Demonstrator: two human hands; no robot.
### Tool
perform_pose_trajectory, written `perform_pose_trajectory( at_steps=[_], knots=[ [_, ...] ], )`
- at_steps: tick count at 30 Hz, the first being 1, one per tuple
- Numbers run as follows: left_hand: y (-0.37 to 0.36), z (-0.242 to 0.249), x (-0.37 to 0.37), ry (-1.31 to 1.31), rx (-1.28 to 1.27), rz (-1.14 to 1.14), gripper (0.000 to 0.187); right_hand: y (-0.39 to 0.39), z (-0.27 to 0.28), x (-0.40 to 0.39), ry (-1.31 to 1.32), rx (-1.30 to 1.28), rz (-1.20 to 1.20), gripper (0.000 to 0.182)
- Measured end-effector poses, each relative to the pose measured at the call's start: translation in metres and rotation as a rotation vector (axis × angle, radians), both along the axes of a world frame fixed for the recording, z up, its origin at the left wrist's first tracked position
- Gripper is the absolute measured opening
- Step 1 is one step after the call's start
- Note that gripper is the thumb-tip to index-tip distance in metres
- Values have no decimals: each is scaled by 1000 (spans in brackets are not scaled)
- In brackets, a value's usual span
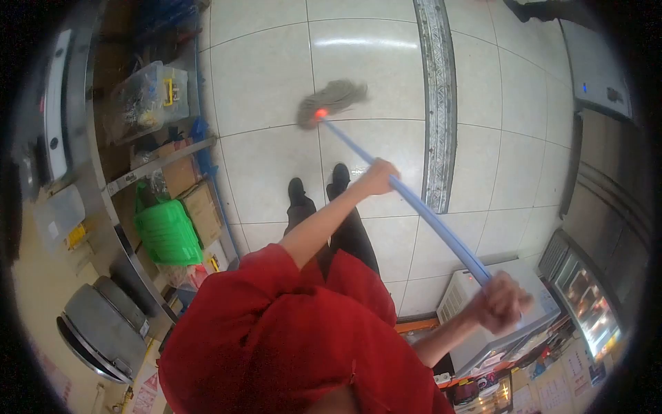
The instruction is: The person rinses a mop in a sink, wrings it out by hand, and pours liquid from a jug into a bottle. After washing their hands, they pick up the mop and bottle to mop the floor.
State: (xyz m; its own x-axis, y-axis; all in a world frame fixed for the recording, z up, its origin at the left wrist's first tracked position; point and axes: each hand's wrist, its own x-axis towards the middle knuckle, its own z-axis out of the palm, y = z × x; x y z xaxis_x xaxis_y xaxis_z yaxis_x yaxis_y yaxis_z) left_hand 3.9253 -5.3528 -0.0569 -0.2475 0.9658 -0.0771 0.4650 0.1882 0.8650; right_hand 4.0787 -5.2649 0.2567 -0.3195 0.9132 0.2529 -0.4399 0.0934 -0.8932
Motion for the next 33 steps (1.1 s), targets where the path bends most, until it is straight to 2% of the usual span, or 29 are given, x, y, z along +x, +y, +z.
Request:
perform_pose_trajectory(
  at_steps=[2, 3, 4, 5, 6, 7, 8, 9, 10, 12, 13, 14, 15, 16, 18, 19, 20, 21, 23, 25, 26, 27, 29, 30, 32, 33],
  knots=[
    [-44, -19, -26, 108, -130, 57, 11, -6, -35, -9, 11, -149, 93, 24],
    [-73, -40, -38, 82, -61, 225, 11, -15, -57, -23, -20, -202, 131, 25],
    [-99, -62, -55, 128, -10, 298, 15, -26, -84, -37, 20, -228, 186, 26],
    [-127, -91, -70, 217, -27, 347, 12, -45, -100, -56, -277, -223, -11, 26],
    [-151, -103, -91, 247, -159, 341, 11, -48, -128, -57, -116, -285, 241, 27],
    [-165, -108, -103, 269, -293, 336, 9, -55, -130, -78, -19, -240, 429, 30],
    [-164, -103, -108, 273, -290, 348, 9, -60, -165, -53, -308, -49, 245, 32],
    [-163, -89, -112, 296, -331, 387, 8, -63, -120, -93, -46, -269, 522, 35],
    [-167, -79, -111, 316, -379, 420, 6, -58, -108, -94, -59, -198, 519, 36],
    [-144, -82, -89, 255, -153, 444, 7, -46, -83, -78, -140, -77, 491, 39],
    [-122, -76, -78, 204, -63, 423, 8, -39, -61, -73, -216, 25, 426, 33],
    [-95, -64, -63, 147, 29, 401, 10, -28, -39, -61, -179, 60, 453, 34],
    [-67, -51, -48, 135, 17, 329, 13, -25, -12, -56, -164, 120, 453, 32],
    [-39, -33, -37, 7, 47, 252, 14, -23, 10, -52, -157, 230, 440, 30],
    [15, -24, -11, 26, 212, 144, 12, -28, 40, -44, -124, 356, 379, 25],
    [44, -18, -6, 29, 157, -36, 14, -33, 46, -44, -115, 425, 366, 24],
    [67, -22, 3, -36, 310, -29, 14, -38, 46, -45, -123, 435, 360, 24],
    [87, -25, 10, -123, 353, -50, 14, -44, 40, -47, -181, 514, 294, 23],
    [114, -26, 15, -94, 355, -130, 12, -61, 22, -55, -279, 608, 143, 20],
    [128, -40, 32, -143, 411, -177, 13, -68, 9, -53, -303, 577, 68, 25],
    [125, -36, 43, -264, 533, -54, 14, -67, 8, -43, -307, 556, -1, 24],
    [119, -32, 53, -275, 532, -55, 14, -62, 11, -28, -313, 531, -73, 23],
    [102, -14, 65, -183, 477, -38, 15, -47, 25, 6, -234, 449, -11, 21],
    [87, -3, 69, -190, 472, -46, 15, -42, 31, 14, -210, 404, -61, 21],
    [52, 18, 68, -76, 128, -137, 14, -33, 37, 31, -185, 361, -120, 22],
    [30, 16, 69, -63, 133, -65, 14, -28, 32, 41, -118, 238, -93, 23]
  ],
)
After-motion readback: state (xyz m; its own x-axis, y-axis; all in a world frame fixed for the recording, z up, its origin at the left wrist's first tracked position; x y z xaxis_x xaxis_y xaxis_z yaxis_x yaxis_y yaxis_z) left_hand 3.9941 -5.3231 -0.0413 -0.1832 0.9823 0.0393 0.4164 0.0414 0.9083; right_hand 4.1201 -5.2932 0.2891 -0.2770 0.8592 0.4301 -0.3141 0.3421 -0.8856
